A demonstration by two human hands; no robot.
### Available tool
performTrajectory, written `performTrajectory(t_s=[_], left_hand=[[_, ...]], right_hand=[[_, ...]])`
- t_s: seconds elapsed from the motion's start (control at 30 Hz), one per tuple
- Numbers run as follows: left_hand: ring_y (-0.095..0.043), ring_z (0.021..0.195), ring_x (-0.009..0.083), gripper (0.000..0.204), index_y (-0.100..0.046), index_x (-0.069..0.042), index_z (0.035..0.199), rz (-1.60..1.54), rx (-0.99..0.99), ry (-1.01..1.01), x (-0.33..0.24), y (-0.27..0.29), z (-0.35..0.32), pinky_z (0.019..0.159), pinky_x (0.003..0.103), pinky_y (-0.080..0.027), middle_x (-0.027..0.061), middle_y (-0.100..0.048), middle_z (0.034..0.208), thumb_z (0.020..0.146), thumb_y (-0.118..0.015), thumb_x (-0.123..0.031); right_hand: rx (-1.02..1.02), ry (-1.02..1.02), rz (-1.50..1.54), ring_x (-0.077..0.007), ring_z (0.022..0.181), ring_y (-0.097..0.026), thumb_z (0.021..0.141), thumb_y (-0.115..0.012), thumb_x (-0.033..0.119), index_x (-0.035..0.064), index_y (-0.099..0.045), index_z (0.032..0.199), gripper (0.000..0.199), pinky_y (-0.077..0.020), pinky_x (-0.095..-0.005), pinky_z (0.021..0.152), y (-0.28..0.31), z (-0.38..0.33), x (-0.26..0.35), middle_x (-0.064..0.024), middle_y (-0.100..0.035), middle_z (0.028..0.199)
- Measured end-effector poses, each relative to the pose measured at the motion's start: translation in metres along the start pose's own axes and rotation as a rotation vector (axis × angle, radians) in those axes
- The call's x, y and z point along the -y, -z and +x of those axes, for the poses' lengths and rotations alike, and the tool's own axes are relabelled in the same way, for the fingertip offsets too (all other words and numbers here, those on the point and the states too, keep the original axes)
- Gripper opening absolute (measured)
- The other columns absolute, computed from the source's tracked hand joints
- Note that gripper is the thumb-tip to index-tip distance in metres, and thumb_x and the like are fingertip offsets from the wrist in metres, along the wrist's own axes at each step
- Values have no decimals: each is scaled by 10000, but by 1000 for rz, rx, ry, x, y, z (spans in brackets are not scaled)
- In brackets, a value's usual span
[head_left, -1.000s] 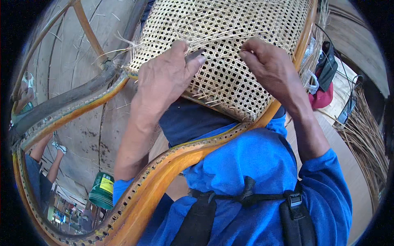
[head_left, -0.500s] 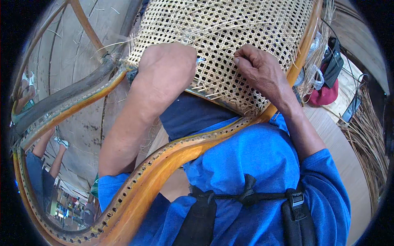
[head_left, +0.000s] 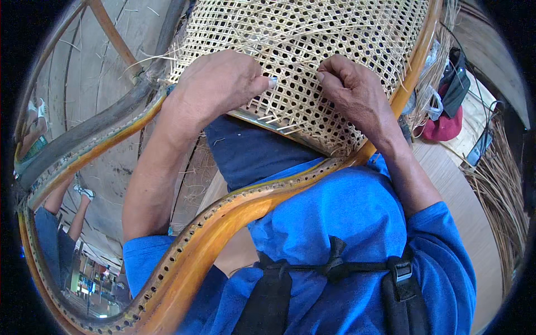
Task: Repairing and weaving the seat of a rattan chair using strips of natural material.
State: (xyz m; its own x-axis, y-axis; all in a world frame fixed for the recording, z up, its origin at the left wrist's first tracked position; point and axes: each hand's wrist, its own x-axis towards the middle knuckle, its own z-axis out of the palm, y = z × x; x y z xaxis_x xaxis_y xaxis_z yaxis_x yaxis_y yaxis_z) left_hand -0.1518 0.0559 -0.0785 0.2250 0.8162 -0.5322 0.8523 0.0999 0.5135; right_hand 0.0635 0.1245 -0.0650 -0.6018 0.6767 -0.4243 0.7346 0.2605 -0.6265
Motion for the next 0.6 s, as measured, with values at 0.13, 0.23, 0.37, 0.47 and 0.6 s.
performTrajectory(t_s=[0.13, 0.23, 0.37, 0.47, 0.6], left_hand=[[-587, 670, 381, 434, -619, -24, 734, -14, -34, -34, 5, -5, -1, 621, 472, -445, 202, -578, 656, 855, -516, -428], [-593, 664, 380, 419, -624, -32, 740, 28, -70, -49, 5, -7, 0, 616, 475, -452, 195, -584, 657, 856, -520, -420], [-606, 668, 380, 395, -632, -39, 753, 96, -81, -70, 3, -8, -1, 622, 481, -473, 188, -609, 681, 855, -519, -403], [-617, 680, 379, 359, -634, -38, 759, 142, -61, -51, -3, -3, 0, 635, 482, -488, 194, -618, 689, 843, -514, -366], [-631, 704, 376, 319, -636, -32, 762, 156, -30, -26, -7, -2, 1, 663, 477, -507, 208, -623, 695, 815, -503, -317]], right_hand=[[1, -5, -6, -366, 751, -616, 856, -491, 207, 20, -581, 889, 210, -487, -421, 670, -1, 0, 3, -206, -615, 815], [3, -6, -17, -360, 747, -619, 862, -501, 217, 34, -588, 901, 207, -491, -418, 670, -2, 0, 1, -199, -618, 816], [-3, 30, -5, -345, 730, -628, 872, -532, 253, 68, -616, 944, 216, -502, -410, 666, -4, 0, 1, -177, -630, 797], [62, 55, -46, -334, 726, -635, 871, -555, 281, 90, -631, 974, 230, -506, -407, 659, -2, 1, -2, -161, -640, 780], [92, 51, -69, -334, 725, -638, 870, -561, 295, 102, -639, 976, 233, -507, -412, 652, -2, 0, 3, -155, -645, 773]])
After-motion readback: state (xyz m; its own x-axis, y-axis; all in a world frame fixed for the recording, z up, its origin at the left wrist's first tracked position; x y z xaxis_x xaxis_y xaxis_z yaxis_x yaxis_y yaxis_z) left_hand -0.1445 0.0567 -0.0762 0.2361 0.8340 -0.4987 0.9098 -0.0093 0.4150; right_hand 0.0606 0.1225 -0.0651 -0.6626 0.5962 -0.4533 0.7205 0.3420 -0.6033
